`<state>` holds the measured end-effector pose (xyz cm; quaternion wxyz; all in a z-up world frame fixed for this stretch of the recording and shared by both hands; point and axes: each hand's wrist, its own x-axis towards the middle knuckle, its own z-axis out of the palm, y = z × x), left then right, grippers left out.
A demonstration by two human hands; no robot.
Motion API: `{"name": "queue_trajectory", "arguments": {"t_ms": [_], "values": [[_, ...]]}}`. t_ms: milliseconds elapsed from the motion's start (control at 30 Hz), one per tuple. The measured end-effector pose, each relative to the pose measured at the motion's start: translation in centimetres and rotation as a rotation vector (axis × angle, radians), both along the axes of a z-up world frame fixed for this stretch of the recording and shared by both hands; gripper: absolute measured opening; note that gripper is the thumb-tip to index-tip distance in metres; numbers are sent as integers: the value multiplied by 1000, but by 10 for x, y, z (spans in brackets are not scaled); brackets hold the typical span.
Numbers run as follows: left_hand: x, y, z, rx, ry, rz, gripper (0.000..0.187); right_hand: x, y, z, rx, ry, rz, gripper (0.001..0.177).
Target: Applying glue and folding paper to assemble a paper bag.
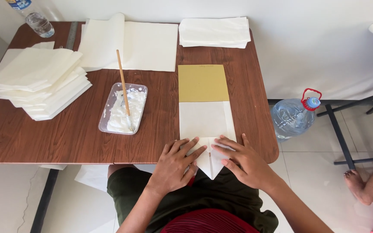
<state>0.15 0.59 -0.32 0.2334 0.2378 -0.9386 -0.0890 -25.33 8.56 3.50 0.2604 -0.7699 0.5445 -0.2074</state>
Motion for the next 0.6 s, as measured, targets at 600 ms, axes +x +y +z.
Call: {"name": "queue_trajectory", "arguments": {"t_ms": [600], "values": [[-8, -11, 27, 312, 57, 25, 39, 6, -50, 29, 28, 338, 32, 42]]}}
